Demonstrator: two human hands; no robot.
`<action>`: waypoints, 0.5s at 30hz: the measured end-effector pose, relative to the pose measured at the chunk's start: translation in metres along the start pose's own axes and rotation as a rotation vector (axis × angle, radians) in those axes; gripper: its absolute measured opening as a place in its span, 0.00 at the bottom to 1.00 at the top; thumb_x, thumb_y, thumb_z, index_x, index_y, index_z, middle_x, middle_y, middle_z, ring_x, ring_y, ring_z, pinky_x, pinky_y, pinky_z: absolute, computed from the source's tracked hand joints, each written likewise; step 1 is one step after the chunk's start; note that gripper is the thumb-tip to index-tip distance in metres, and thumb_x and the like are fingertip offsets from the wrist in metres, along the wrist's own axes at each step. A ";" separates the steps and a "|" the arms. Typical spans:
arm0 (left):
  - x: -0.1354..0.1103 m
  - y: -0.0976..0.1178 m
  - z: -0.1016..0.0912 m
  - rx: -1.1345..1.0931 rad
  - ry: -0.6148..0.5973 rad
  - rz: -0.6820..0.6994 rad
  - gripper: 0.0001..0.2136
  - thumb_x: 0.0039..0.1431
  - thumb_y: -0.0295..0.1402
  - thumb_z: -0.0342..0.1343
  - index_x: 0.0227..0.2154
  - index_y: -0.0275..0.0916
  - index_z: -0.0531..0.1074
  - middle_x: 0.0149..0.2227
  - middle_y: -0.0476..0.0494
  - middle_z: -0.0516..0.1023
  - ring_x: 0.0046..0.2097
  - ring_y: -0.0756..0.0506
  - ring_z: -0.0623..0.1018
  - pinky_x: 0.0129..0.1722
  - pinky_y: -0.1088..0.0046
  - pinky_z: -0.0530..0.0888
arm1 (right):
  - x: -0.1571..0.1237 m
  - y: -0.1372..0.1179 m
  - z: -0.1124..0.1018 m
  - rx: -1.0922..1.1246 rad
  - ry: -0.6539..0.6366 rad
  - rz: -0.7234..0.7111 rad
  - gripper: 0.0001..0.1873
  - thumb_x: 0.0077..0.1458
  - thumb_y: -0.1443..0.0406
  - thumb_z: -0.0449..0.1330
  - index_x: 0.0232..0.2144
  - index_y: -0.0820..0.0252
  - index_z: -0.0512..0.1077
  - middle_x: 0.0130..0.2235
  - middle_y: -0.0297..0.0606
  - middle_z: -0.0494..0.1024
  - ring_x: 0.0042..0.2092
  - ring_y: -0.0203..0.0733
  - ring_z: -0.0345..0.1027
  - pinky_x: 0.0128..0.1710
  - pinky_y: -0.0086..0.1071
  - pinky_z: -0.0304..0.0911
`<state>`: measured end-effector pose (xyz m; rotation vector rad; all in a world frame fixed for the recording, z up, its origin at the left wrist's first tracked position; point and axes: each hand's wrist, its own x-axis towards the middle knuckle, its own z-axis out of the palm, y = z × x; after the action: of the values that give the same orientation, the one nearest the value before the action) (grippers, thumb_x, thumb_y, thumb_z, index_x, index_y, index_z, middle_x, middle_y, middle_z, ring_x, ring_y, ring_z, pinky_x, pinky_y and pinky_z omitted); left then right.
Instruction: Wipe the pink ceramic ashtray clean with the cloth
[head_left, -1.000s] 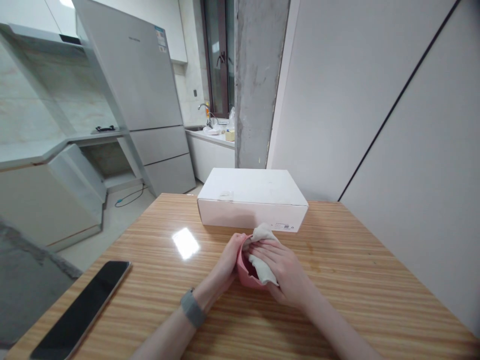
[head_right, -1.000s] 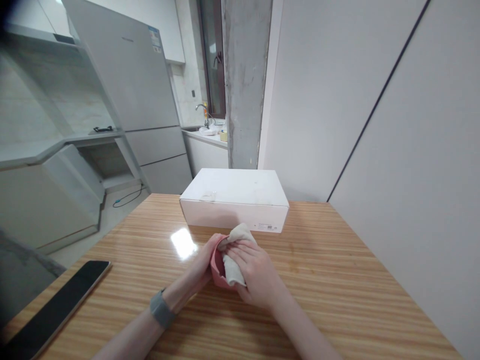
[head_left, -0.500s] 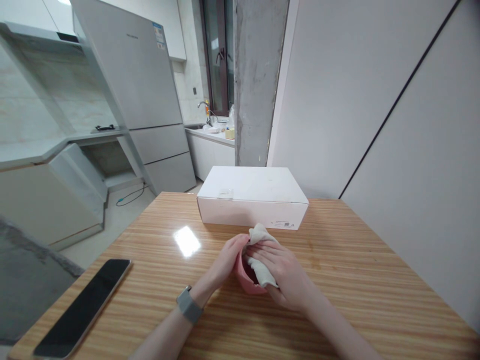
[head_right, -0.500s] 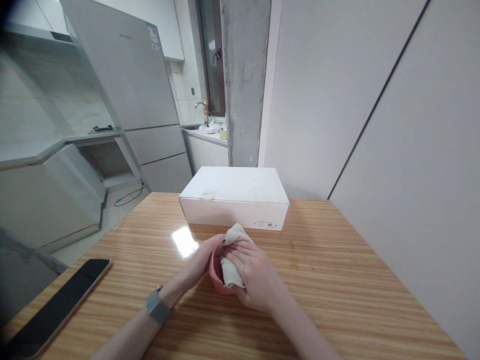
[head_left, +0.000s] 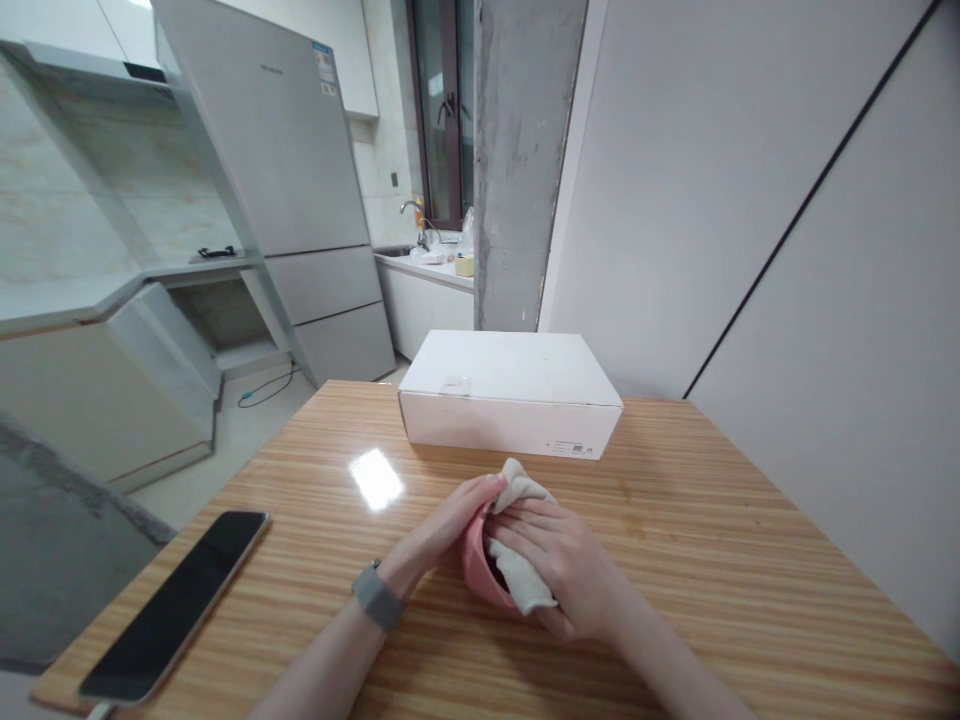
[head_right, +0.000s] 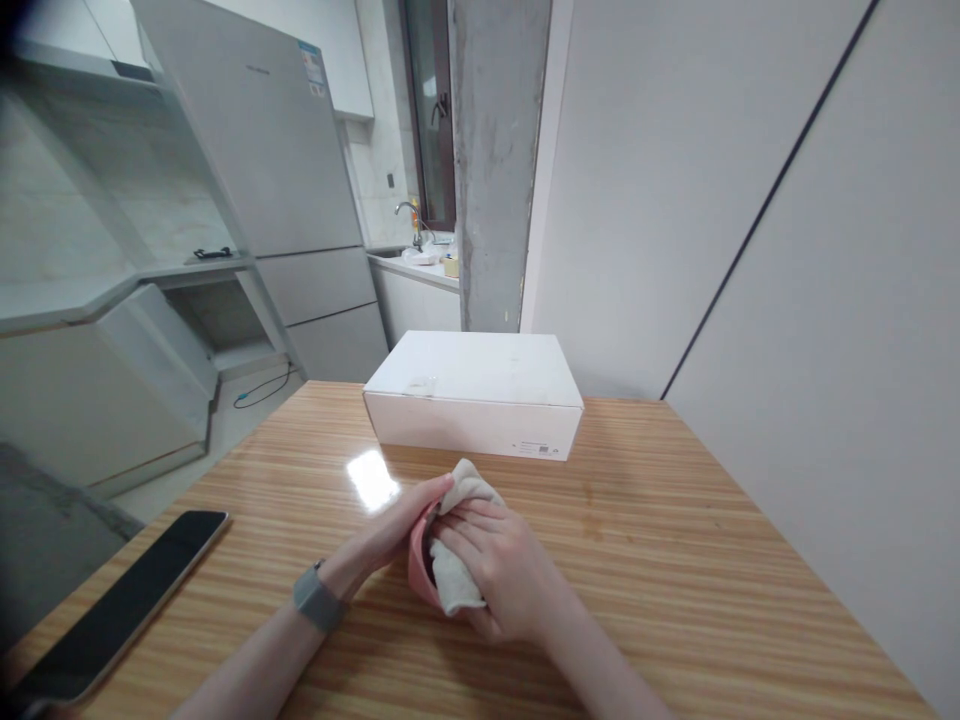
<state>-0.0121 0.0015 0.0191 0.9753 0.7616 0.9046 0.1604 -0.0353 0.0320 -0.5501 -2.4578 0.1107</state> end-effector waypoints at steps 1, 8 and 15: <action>0.000 0.001 0.000 0.014 0.009 0.009 0.19 0.46 0.49 0.65 0.27 0.34 0.75 0.30 0.45 0.76 0.32 0.48 0.71 0.36 0.70 0.68 | 0.001 -0.001 0.001 0.005 0.002 0.004 0.29 0.45 0.64 0.52 0.51 0.67 0.69 0.50 0.51 0.78 0.51 0.54 0.72 0.56 0.47 0.64; 0.004 -0.007 -0.001 0.061 0.078 0.102 0.20 0.47 0.50 0.63 0.27 0.35 0.71 0.26 0.52 0.70 0.30 0.51 0.67 0.32 0.75 0.65 | -0.001 0.001 0.000 -0.040 0.046 0.086 0.26 0.52 0.62 0.51 0.52 0.69 0.69 0.50 0.54 0.77 0.52 0.54 0.72 0.54 0.48 0.65; 0.001 -0.018 0.016 -0.046 0.124 0.119 0.17 0.52 0.46 0.60 0.37 0.39 0.69 0.33 0.49 0.74 0.35 0.48 0.73 0.35 0.74 0.69 | -0.003 0.011 0.000 -0.254 0.102 0.183 0.27 0.48 0.66 0.52 0.51 0.70 0.69 0.48 0.57 0.78 0.50 0.58 0.72 0.53 0.53 0.65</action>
<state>0.0069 -0.0085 0.0080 0.9379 0.7901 1.0891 0.1668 -0.0263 0.0275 -0.8686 -2.3322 -0.1553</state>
